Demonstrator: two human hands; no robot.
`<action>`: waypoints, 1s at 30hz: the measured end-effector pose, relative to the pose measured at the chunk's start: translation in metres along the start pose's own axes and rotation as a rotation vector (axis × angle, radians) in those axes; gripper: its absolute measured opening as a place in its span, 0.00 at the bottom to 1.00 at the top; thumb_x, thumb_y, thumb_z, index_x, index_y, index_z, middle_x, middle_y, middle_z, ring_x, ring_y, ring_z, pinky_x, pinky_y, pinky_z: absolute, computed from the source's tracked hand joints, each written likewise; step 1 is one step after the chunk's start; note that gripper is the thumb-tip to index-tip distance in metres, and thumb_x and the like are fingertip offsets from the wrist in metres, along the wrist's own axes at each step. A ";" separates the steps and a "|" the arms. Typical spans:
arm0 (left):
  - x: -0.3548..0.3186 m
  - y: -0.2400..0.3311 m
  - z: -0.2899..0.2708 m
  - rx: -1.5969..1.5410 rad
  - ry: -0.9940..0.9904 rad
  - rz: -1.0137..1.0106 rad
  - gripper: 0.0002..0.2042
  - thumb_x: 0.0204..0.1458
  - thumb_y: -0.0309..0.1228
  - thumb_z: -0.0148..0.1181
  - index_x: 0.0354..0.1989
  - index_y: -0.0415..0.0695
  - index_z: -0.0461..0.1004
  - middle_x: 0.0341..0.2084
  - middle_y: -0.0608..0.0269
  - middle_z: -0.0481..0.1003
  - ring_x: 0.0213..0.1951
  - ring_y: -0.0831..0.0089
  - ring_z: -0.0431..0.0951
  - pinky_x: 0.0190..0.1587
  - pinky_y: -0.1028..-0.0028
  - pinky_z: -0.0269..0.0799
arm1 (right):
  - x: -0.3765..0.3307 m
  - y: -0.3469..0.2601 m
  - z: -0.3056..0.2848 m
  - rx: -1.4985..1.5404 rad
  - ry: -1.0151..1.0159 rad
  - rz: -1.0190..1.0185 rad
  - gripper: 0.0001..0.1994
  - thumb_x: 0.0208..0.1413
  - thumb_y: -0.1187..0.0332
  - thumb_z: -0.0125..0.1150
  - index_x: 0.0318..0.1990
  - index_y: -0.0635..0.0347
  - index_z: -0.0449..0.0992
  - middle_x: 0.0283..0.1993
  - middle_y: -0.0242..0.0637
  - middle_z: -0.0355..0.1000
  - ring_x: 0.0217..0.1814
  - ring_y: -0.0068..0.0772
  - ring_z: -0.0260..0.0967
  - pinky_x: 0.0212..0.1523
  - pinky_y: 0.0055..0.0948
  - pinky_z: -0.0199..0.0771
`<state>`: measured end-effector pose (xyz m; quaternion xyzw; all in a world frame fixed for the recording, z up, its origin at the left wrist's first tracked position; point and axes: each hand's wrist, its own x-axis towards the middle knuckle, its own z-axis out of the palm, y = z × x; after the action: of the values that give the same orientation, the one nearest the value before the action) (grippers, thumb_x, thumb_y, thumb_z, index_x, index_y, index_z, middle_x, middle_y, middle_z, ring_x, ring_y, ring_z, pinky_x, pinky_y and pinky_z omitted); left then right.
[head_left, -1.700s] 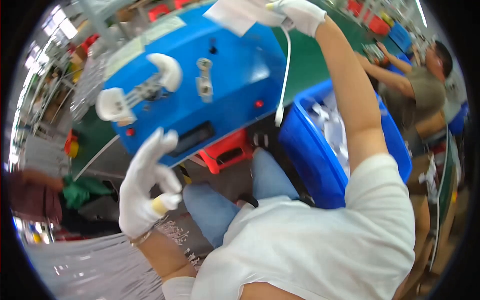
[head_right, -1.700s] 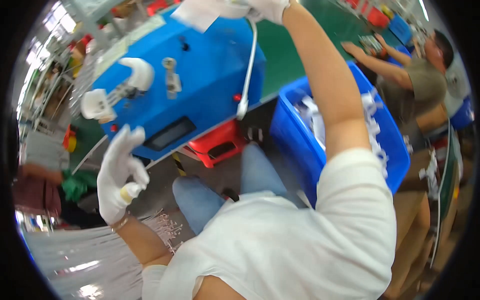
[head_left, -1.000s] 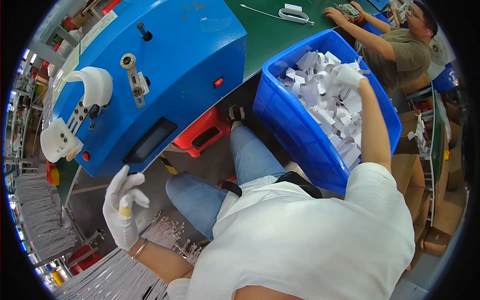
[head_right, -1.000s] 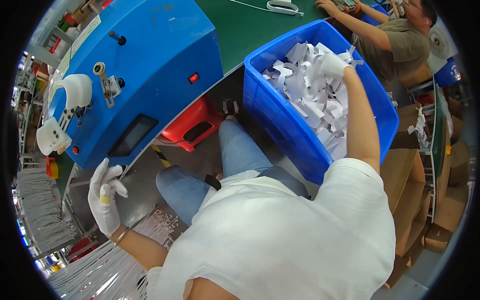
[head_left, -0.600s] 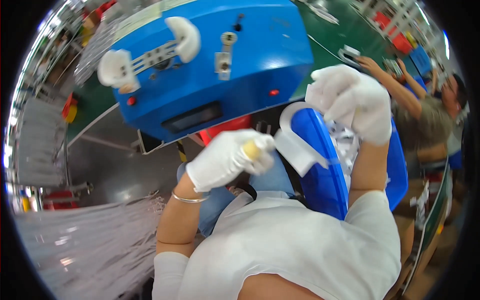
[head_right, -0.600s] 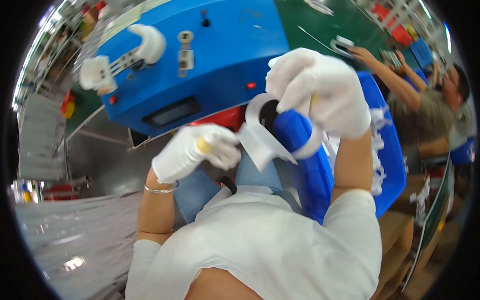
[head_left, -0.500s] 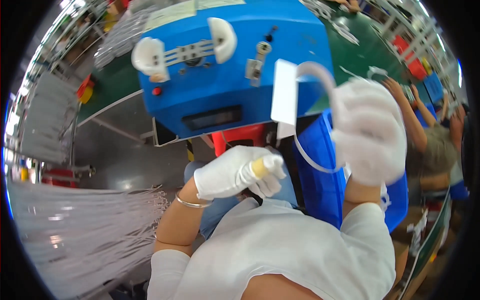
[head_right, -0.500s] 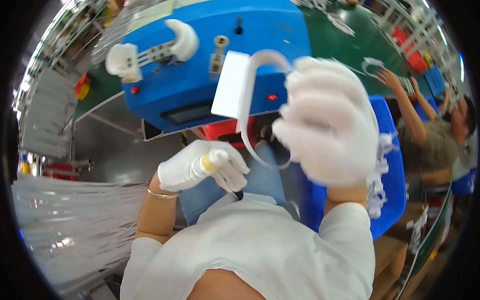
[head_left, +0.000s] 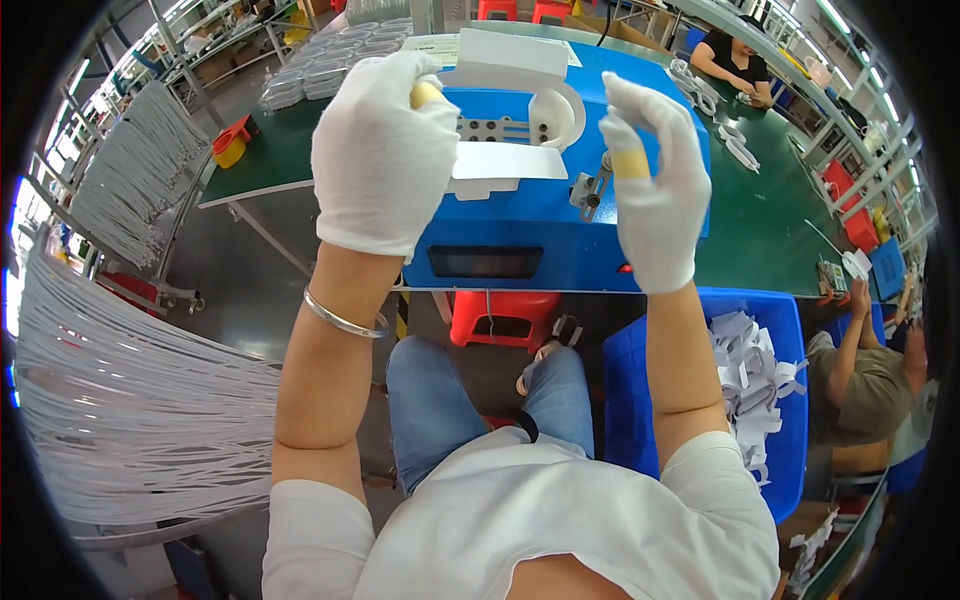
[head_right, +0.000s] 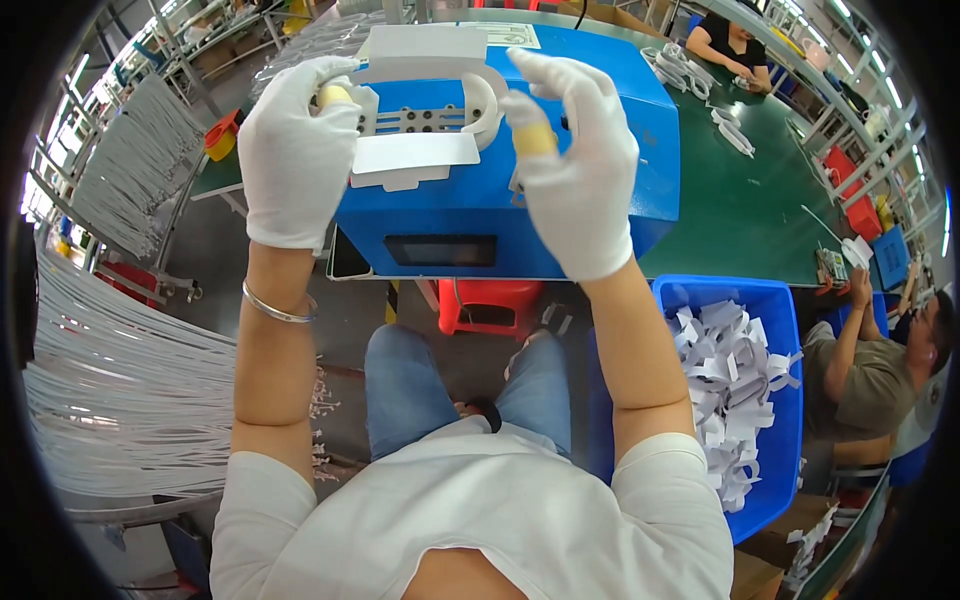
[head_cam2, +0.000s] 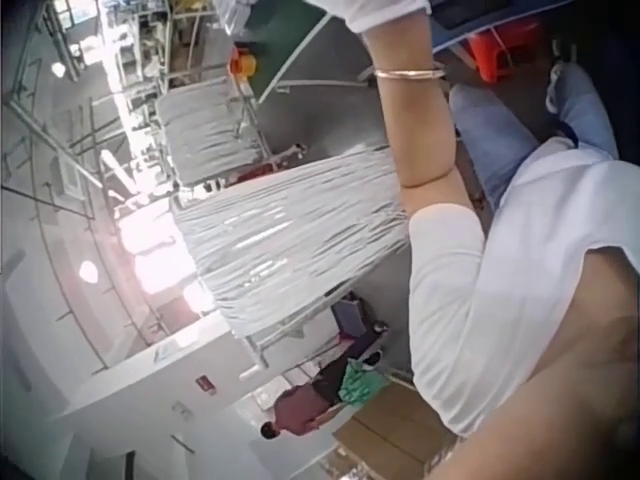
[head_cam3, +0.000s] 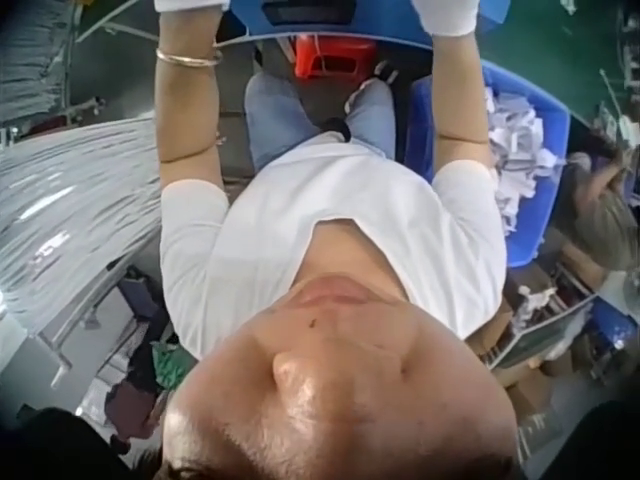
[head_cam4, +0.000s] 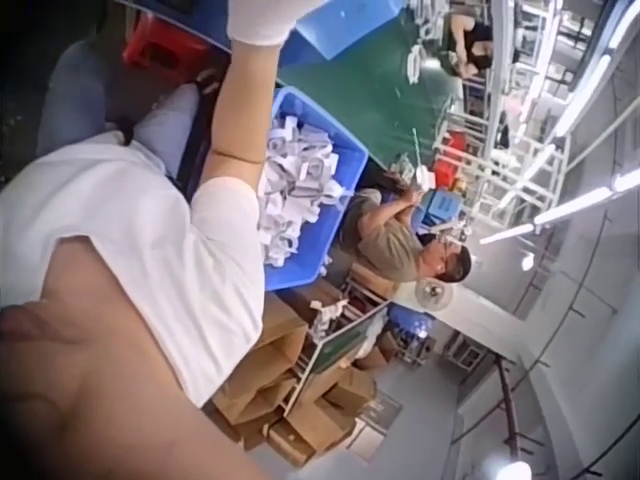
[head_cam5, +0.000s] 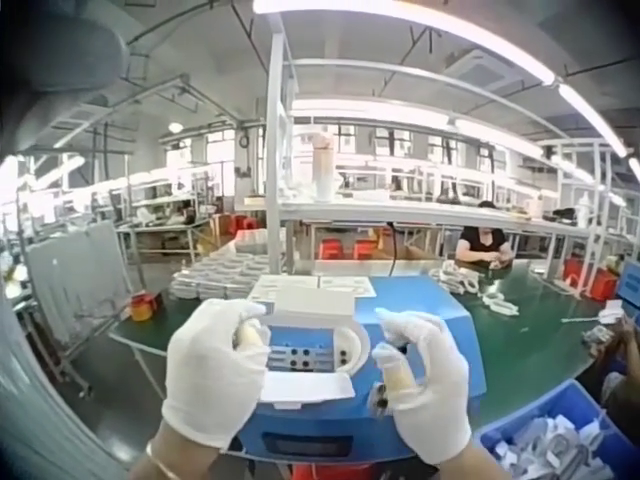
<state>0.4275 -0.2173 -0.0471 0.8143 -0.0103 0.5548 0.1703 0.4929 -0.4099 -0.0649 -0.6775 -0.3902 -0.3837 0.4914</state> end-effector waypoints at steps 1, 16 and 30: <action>0.000 -0.003 0.000 0.000 0.002 0.002 0.08 0.43 0.23 0.59 0.34 0.42 0.76 0.27 0.56 0.74 0.30 0.60 0.77 0.34 0.69 0.73 | 0.003 0.004 0.003 0.009 -0.045 0.109 0.12 0.57 0.72 0.58 0.48 0.63 0.74 0.44 0.37 0.73 0.47 0.25 0.70 0.50 0.23 0.68; -0.007 -0.030 0.002 -0.559 -0.093 -0.693 0.08 0.53 0.31 0.59 0.31 0.38 0.74 0.18 0.69 0.68 0.19 0.85 0.66 0.20 0.82 0.64 | 0.020 0.032 0.016 0.371 -0.264 0.291 0.09 0.56 0.71 0.59 0.43 0.64 0.76 0.41 0.32 0.74 0.45 0.21 0.68 0.51 0.20 0.66; -0.076 -0.008 0.014 -1.181 -0.366 -1.078 0.14 0.59 0.32 0.52 0.45 0.31 0.71 0.35 0.50 0.76 0.27 0.69 0.79 0.30 0.73 0.79 | 0.058 0.031 0.042 0.351 -0.552 0.389 0.13 0.57 0.63 0.59 0.42 0.66 0.75 0.38 0.29 0.72 0.40 0.19 0.66 0.44 0.19 0.66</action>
<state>0.4126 -0.2273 -0.1230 0.5612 0.0643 0.1581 0.8099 0.5496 -0.3666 -0.0335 -0.7224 -0.4317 -0.0134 0.5400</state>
